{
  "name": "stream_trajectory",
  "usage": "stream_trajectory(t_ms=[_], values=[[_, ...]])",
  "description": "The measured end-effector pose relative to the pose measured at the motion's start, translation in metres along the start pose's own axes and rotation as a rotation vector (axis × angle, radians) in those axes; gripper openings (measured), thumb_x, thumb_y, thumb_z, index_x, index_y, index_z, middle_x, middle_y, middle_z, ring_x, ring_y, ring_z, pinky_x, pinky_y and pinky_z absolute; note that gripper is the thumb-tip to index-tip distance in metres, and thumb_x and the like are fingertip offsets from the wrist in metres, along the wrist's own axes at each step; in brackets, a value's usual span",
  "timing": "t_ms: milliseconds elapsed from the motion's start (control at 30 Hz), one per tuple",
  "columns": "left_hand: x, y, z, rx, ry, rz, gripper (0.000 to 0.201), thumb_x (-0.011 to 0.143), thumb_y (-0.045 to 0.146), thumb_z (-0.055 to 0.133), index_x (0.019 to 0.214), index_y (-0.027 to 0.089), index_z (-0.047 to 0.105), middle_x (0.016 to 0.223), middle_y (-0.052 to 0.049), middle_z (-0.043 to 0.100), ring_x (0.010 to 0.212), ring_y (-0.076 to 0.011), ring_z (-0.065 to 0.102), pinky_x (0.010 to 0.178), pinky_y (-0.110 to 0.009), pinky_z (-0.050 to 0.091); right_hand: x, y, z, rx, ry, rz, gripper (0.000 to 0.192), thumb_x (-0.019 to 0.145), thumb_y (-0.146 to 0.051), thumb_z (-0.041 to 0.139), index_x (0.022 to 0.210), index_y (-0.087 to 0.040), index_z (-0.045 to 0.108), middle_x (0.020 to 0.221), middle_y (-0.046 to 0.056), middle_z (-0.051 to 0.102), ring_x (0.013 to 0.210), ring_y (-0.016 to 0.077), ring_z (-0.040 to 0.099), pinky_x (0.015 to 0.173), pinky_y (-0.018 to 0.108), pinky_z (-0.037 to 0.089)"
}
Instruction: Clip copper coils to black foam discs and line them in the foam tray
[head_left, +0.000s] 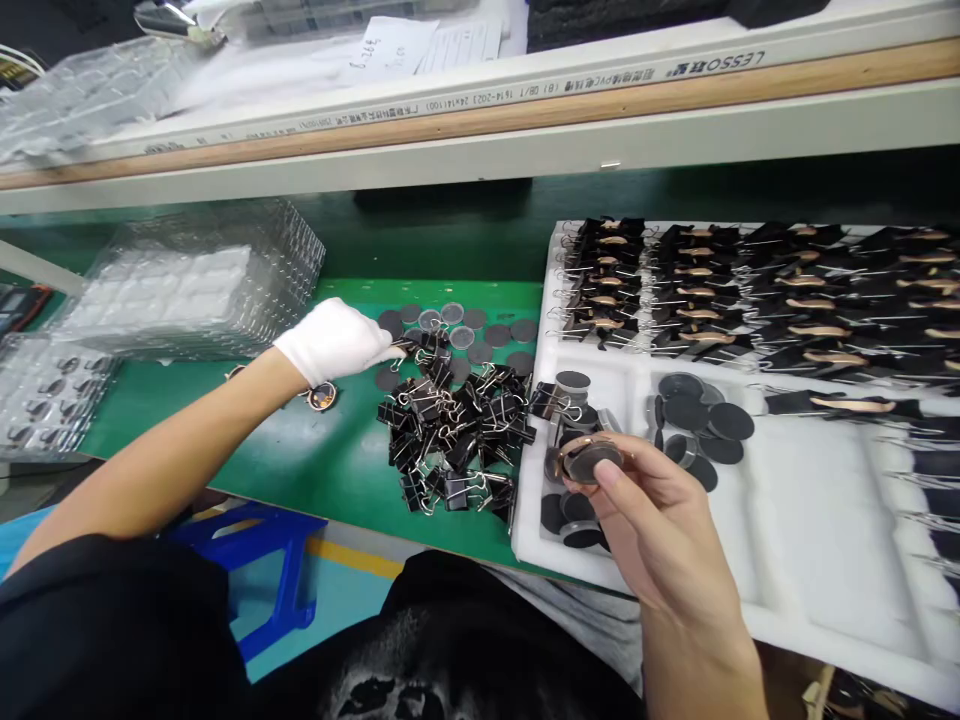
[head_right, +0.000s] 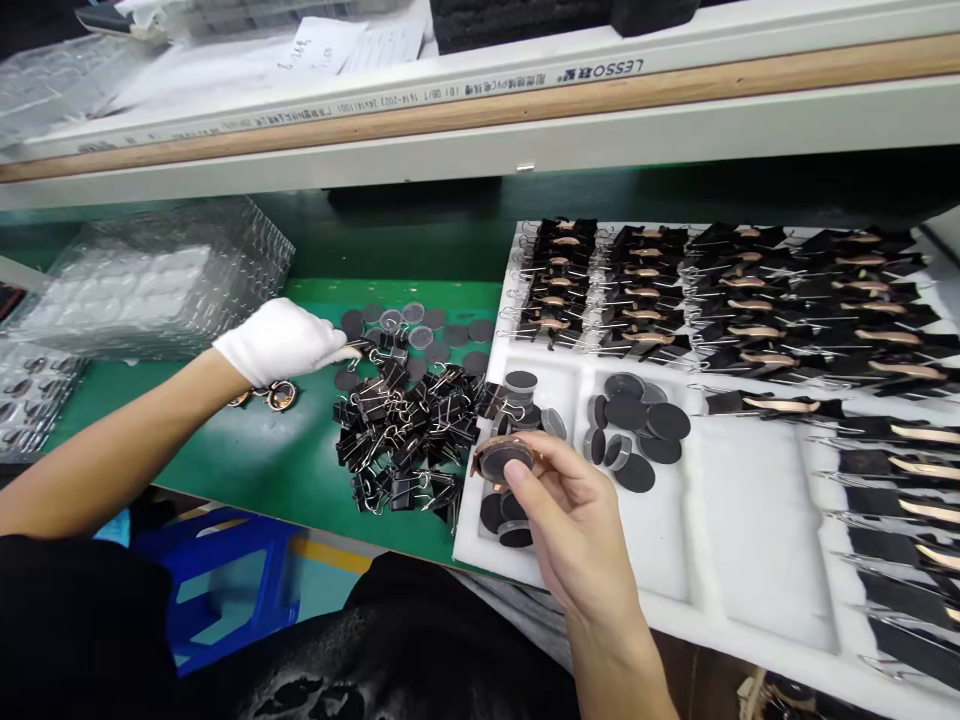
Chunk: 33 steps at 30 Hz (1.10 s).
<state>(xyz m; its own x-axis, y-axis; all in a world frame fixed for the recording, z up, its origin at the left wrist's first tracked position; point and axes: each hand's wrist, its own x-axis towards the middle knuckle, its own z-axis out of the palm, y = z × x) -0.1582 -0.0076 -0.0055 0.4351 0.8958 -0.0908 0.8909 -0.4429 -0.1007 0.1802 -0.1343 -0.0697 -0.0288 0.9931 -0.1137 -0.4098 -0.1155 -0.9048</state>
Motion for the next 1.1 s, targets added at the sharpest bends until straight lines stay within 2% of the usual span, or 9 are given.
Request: stream_trajectory(t_ms=[67,133,233,300,433,533,733,933,1100], values=[[-0.008,0.002,-0.011,-0.062,0.05,0.031,0.061,0.107,0.058,0.037,0.061,0.018,0.047,0.057,0.002,0.033,0.058,-0.0128,0.012,0.064,-0.033,0.009,0.001,-0.004,0.0,0.033,-0.051,0.01,0.011,0.09,-0.032,0.083,0.1,-0.028,0.083,0.093,0.002,0.079,0.082,0.0112,0.071,0.073,0.017,0.059],[-0.013,0.016,-0.02,-0.121,0.049,0.11,0.057,0.108,0.049,0.037,0.059,0.019,0.04,0.056,0.003,0.029,0.057,-0.0124,0.015,0.061,-0.033,0.011,0.003,-0.007,0.004,0.112,-0.102,0.041,0.009,0.09,-0.033,0.083,0.098,-0.028,0.084,0.092,0.002,0.078,0.083,0.0116,0.071,0.074,0.017,0.059],[-0.014,0.059,-0.025,-0.35,0.013,0.334,0.053,0.109,0.039,0.028,0.059,0.02,0.031,0.053,0.003,0.029,0.051,-0.0105,0.025,0.056,-0.031,0.022,0.006,-0.01,0.017,0.263,-0.12,0.107,0.011,0.088,-0.036,0.084,0.097,-0.029,0.084,0.098,0.002,0.078,0.088,0.0127,0.07,0.079,0.02,0.059],[-0.012,0.093,-0.023,-0.63,-0.005,0.455,0.05,0.109,0.034,0.029,0.061,0.02,0.032,0.053,0.004,0.031,0.048,-0.0094,0.027,0.054,-0.03,0.025,0.008,-0.011,0.025,0.332,-0.11,0.145,0.014,0.087,-0.039,0.085,0.097,-0.03,0.085,0.106,0.002,0.078,0.097,0.0146,0.069,0.088,0.023,0.058],[-0.003,0.136,-0.018,-0.857,-0.036,0.456,0.046,0.109,0.032,0.032,0.065,0.02,0.039,0.054,0.005,0.034,0.049,-0.0086,0.032,0.054,-0.029,0.029,0.004,-0.016,0.026,0.347,-0.127,0.159,0.013,0.088,-0.04,0.083,0.094,-0.028,0.085,0.095,0.001,0.076,0.086,0.0131,0.067,0.085,0.023,0.058],[0.002,0.143,-0.014,-0.927,-0.104,0.432,0.044,0.106,0.037,0.032,0.066,0.02,0.04,0.056,0.005,0.039,0.051,-0.0088,0.034,0.055,-0.027,0.032,-0.001,-0.021,0.02,0.316,-0.098,0.14,0.013,0.088,-0.039,0.084,0.092,-0.027,0.085,0.089,0.001,0.075,0.078,0.0107,0.065,0.075,0.018,0.056],[0.0,0.153,-0.016,-0.9,-0.246,0.137,0.053,0.076,0.049,0.071,0.052,0.02,0.033,0.045,0.008,0.03,0.045,-0.0052,0.026,0.042,-0.022,0.023,-0.003,-0.024,0.016,0.232,-0.055,0.174,0.016,0.083,-0.037,0.089,0.094,-0.026,0.085,0.088,0.003,0.077,0.077,0.0128,0.068,0.072,0.02,0.058],[-0.004,0.154,-0.018,-0.825,-0.282,0.097,0.056,0.069,0.056,0.077,0.052,0.021,0.037,0.043,0.008,0.037,0.042,-0.0062,0.029,0.042,-0.025,0.021,0.0,-0.025,0.017,0.102,-0.045,0.095,0.016,0.084,-0.039,0.087,0.094,-0.027,0.085,0.087,0.004,0.078,0.074,0.015,0.07,0.07,0.025,0.062],[-0.003,0.153,-0.018,-0.826,-0.25,0.111,0.059,0.074,0.059,0.07,0.05,0.021,0.032,0.045,0.006,0.032,0.045,-0.0067,0.025,0.044,-0.028,0.019,0.004,-0.025,0.02,0.079,-0.029,0.06,0.02,0.082,-0.041,0.089,0.096,-0.028,0.085,0.083,0.003,0.079,0.075,0.0175,0.073,0.073,0.029,0.064]])
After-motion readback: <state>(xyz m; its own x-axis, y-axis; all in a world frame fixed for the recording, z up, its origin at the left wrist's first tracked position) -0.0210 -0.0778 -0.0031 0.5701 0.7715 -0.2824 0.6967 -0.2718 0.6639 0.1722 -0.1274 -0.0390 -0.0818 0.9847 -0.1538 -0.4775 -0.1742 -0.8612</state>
